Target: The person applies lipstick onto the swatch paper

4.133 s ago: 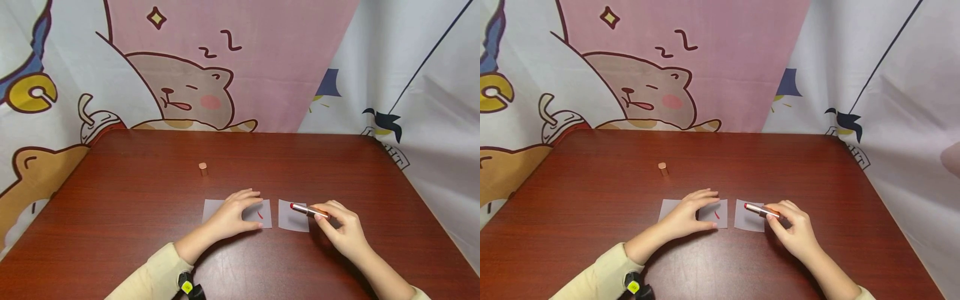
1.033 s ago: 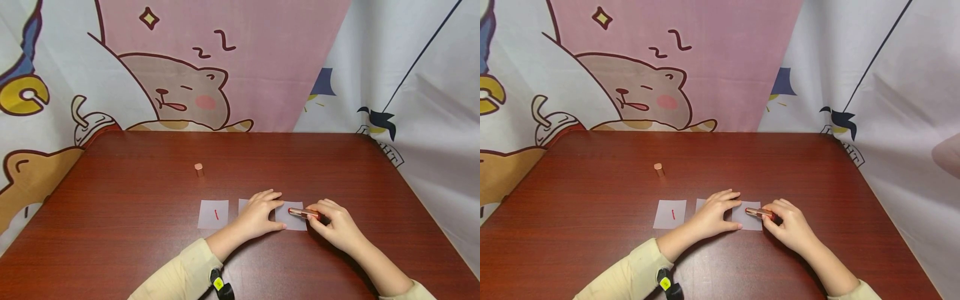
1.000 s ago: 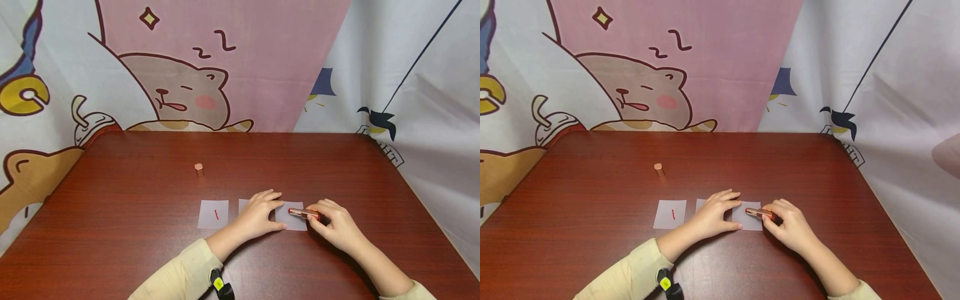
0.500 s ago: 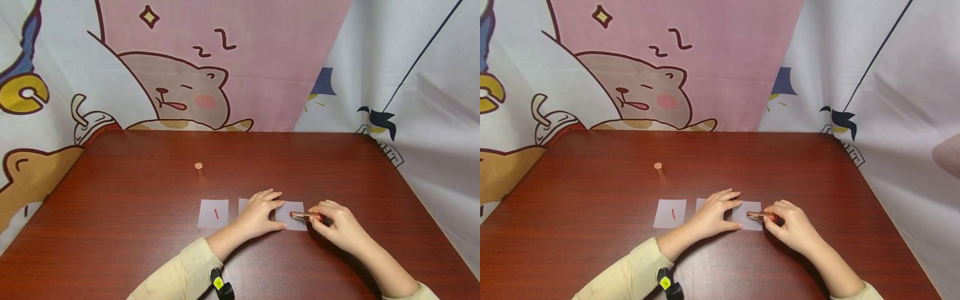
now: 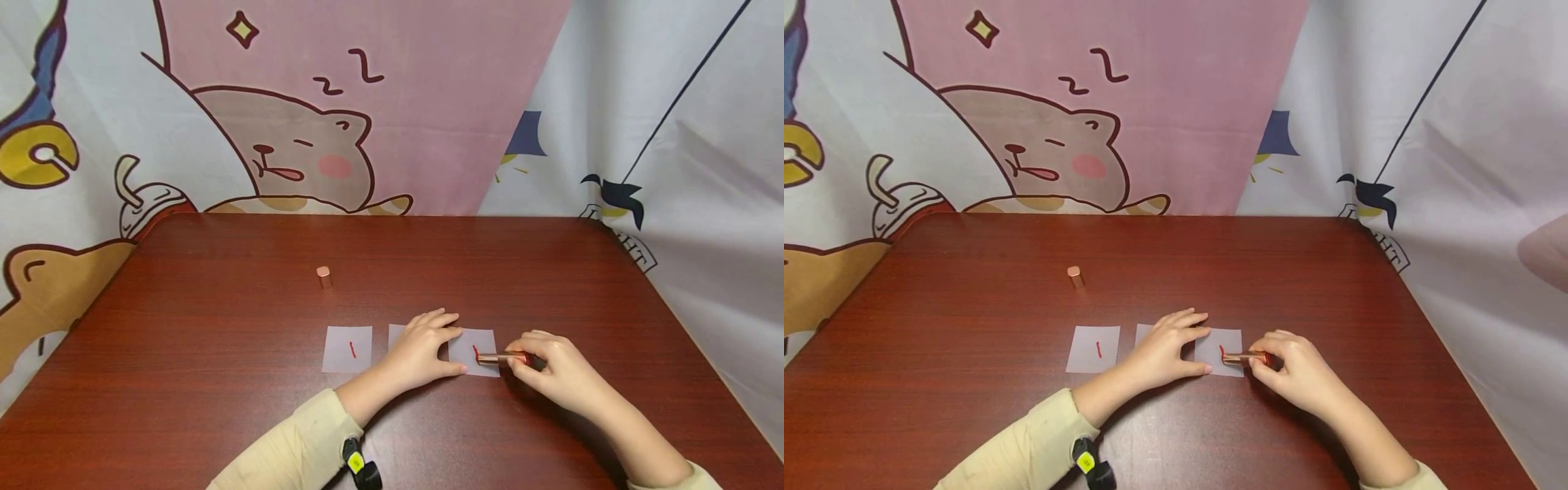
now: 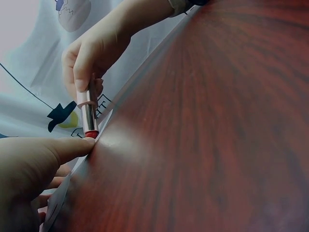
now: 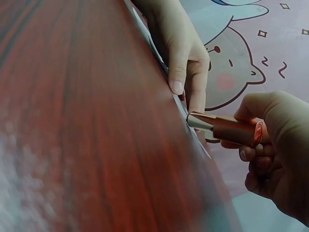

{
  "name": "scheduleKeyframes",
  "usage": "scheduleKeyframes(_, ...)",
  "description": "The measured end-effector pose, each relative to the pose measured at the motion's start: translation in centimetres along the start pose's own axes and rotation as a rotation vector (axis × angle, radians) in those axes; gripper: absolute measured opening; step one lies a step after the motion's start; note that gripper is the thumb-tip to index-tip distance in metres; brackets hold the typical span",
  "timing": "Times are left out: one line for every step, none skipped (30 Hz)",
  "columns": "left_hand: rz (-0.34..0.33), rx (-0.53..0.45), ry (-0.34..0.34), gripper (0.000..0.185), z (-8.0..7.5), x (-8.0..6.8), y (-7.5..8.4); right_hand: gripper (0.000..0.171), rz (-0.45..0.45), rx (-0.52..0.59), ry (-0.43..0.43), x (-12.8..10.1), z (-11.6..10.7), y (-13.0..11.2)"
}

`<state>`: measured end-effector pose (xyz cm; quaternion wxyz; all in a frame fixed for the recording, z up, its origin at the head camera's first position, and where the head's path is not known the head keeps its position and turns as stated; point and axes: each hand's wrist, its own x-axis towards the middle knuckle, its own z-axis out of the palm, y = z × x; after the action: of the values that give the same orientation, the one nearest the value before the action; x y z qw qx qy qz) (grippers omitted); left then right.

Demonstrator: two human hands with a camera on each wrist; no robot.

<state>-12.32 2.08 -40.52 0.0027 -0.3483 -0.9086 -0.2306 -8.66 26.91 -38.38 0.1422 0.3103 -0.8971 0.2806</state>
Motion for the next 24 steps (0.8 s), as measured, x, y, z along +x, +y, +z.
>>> scheduleKeyframes(0.000,-0.003,-0.001,0.062,0.0,0.0,0.0,0.022,-0.002,0.004,-0.002,0.0,0.0,0.0)
scheduleKeyframes(0.000,-0.004,-0.003,0.062,0.0,0.0,0.0,0.022,-0.005,0.009,-0.003,0.0,0.0,0.0)
scheduleKeyframes(-0.001,-0.006,-0.004,0.062,0.0,0.0,0.0,0.023,-0.008,0.015,-0.003,0.0,0.0,0.0)
scheduleKeyframes(-0.001,-0.006,-0.005,0.062,-0.1,0.0,0.0,0.023,-0.011,0.019,-0.003,0.0,-0.1,0.0)
scheduleKeyframes(-0.001,-0.005,-0.003,0.062,-0.1,0.0,0.0,0.024,-0.014,0.025,-0.004,0.0,-0.1,0.0)
scheduleKeyframes(-0.003,-0.008,-0.006,0.062,-0.1,0.0,0.0,0.024,-0.016,0.031,-0.004,0.0,-0.1,0.0)
scheduleKeyframes(-0.004,-0.008,-0.005,0.062,-0.1,0.0,0.0,0.025,-0.017,0.036,-0.004,0.0,-0.1,0.1)
scheduleKeyframes(-0.004,-0.007,-0.004,0.062,-0.1,0.0,0.0,0.025,-0.015,0.040,-0.005,0.0,-0.1,0.1)
scheduleKeyframes(-0.006,-0.007,-0.005,0.061,-0.1,0.0,0.0,0.026,-0.010,0.046,-0.005,0.0,-0.1,0.1)
scheduleKeyframes(-0.007,-0.007,-0.004,0.061,-0.1,0.0,0.0,0.026,-0.001,0.053,-0.008,-0.1,0.0,0.2)
scheduleKeyframes(-0.009,-0.008,-0.004,0.061,0.0,0.0,0.0,0.026,0.011,0.062,-0.012,-0.1,0.0,0.3)
scheduleKeyframes(-0.012,-0.009,-0.005,0.061,0.0,0.0,0.0,0.026,0.026,0.073,-0.017,-0.2,0.0,0.3)
scheduleKeyframes(-0.013,-0.007,-0.005,0.061,0.0,0.0,0.0,0.025,0.047,0.090,-0.024,-0.2,0.1,0.4)
scheduleKeyframes(-0.012,-0.003,-0.004,0.061,0.0,0.0,-0.1,0.025,0.068,0.111,-0.029,-0.3,0.1,0.6)
scheduleKeyframes(-0.010,0.001,-0.001,0.061,0.0,0.0,-0.1,0.025,0.092,0.132,-0.033,-0.4,0.2,0.7)
scheduleKeyframes(-0.009,0.005,0.000,0.061,0.0,0.0,-0.1,0.025,0.115,0.150,-0.035,-0.5,0.2,0.8)
scheduleKeyframes(-0.006,0.007,0.001,0.061,0.1,0.0,-0.1,0.025,0.134,0.167,-0.034,-0.5,0.3,0.9)
scheduleKeyframes(-0.004,0.009,0.002,0.061,0.1,0.0,-0.1,0.025,0.152,0.186,-0.032,-0.6,0.3,1.0)
scheduleKeyframes(-0.002,0.009,0.003,0.061,0.1,0.0,-0.1,0.025,0.167,0.201,-0.027,-0.7,0.3,1.1)
scheduleKeyframes(-0.001,0.006,0.002,0.062,0.1,0.0,-0.1,0.025,0.177,0.209,-0.022,-0.7,0.4,1.2)
scheduleKeyframes(-0.002,0.003,0.001,0.062,0.2,0.0,-0.1,0.025,0.187,0.211,-0.016,-0.8,0.4,1.3)
scheduleKeyframes(0.000,0.002,0.007,0.062,0.2,0.0,-0.2,0.024,0.194,0.215,-0.011,-0.8,0.4,1.4)
scheduleKeyframes(0.001,-0.001,0.007,0.062,0.2,0.0,-0.2,0.024,0.199,0.216,-0.007,-0.8,0.4,1.4)
scheduleKeyframes(0.000,-0.002,0.007,0.063,0.2,0.0,-0.2,0.023,0.203,0.219,-0.003,-0.8,0.4,1.5)
